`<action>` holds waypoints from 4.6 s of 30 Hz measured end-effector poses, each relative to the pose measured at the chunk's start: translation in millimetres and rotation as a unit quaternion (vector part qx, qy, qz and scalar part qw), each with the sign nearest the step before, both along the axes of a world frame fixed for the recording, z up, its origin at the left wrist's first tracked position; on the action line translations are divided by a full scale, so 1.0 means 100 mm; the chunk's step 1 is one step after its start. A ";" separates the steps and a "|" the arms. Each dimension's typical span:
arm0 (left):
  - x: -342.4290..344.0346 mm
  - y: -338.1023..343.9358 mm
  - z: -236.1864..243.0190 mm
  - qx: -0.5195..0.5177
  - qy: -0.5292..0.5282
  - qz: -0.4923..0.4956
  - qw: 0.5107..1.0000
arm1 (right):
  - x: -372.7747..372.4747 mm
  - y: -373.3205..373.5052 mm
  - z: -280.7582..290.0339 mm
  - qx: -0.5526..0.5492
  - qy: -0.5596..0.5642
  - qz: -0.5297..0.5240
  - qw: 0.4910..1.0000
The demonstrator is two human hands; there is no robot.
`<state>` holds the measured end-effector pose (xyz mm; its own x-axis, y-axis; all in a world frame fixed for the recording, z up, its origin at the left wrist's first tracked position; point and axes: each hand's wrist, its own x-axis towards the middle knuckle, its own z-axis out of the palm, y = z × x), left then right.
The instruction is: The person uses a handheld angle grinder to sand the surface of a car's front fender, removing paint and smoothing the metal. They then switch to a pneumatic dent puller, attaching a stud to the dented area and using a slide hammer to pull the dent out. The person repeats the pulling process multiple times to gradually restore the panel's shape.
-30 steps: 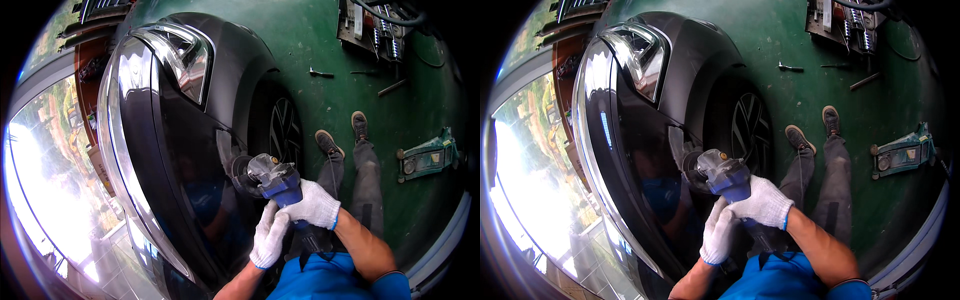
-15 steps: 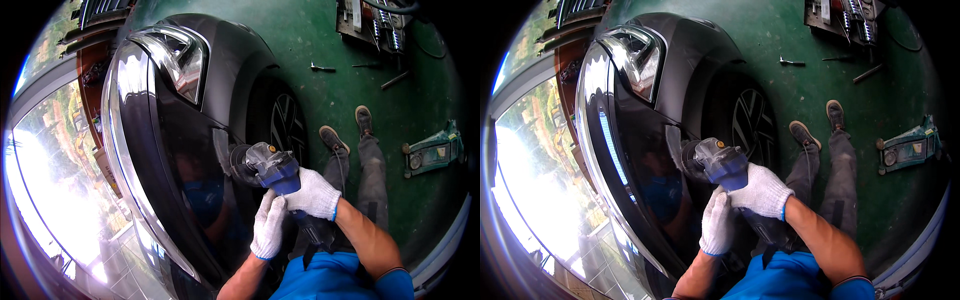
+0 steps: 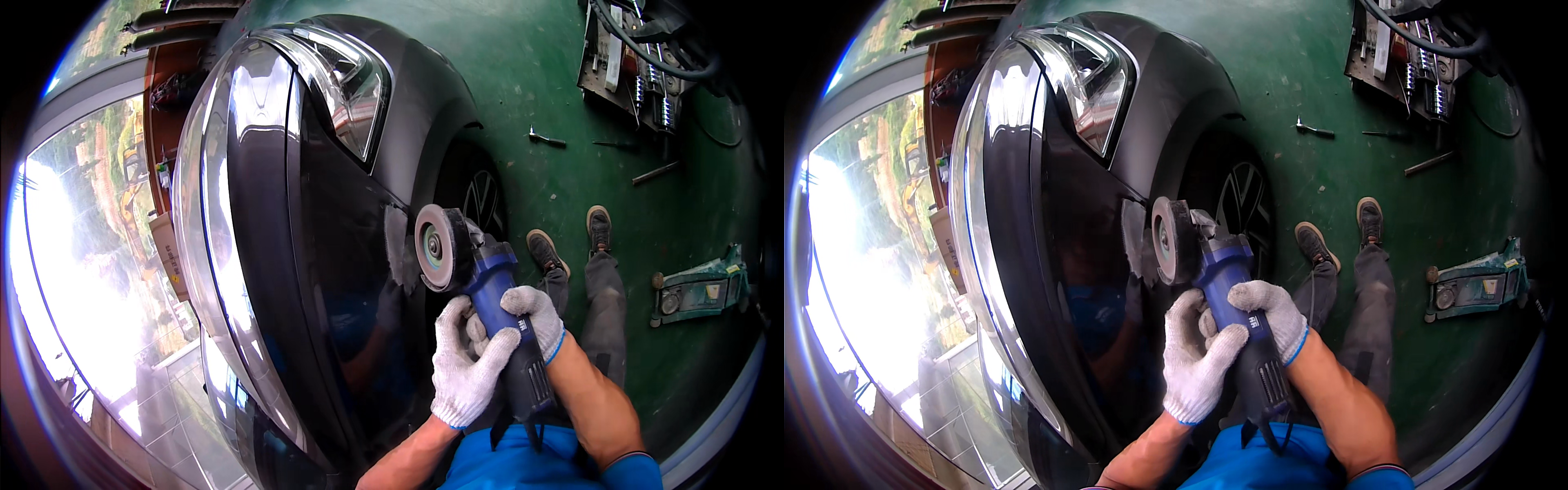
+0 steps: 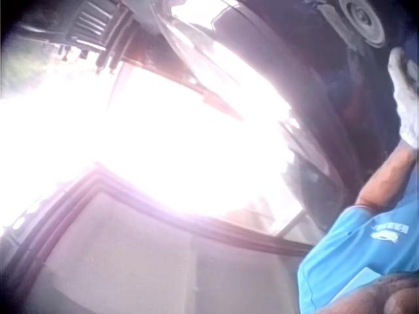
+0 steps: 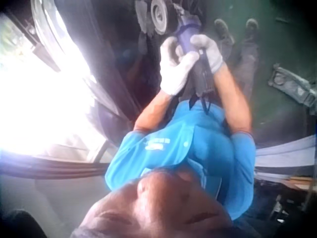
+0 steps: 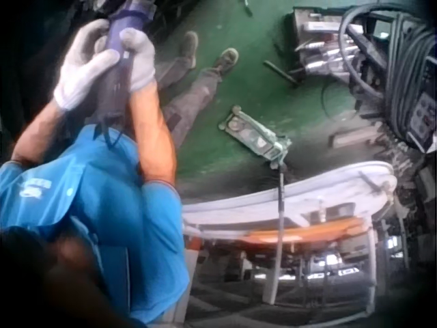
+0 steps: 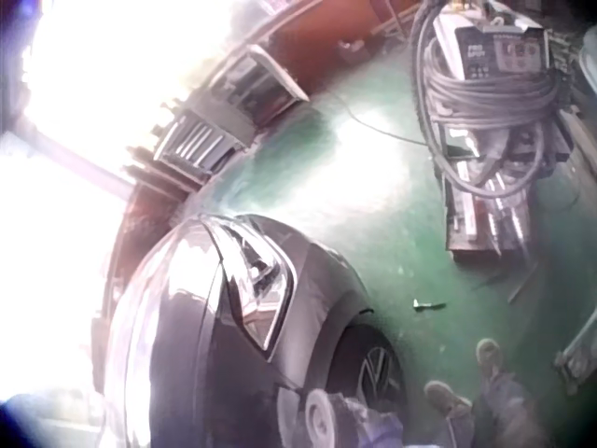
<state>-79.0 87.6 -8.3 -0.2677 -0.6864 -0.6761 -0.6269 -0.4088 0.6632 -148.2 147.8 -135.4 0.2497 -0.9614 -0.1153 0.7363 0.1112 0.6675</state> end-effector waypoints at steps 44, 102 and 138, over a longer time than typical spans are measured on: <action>0.32 0.39 0.21 -0.159 -0.016 -0.278 0.947 | -0.09 0.51 0.19 0.179 0.165 0.055 0.968; 0.74 2.38 -1.26 -0.220 -0.182 -0.374 0.882 | 0.36 1.87 -0.95 0.444 0.488 0.127 0.740; 0.64 0.46 -0.89 -0.045 0.243 0.124 0.961 | 0.15 0.13 0.04 0.125 0.923 0.072 0.357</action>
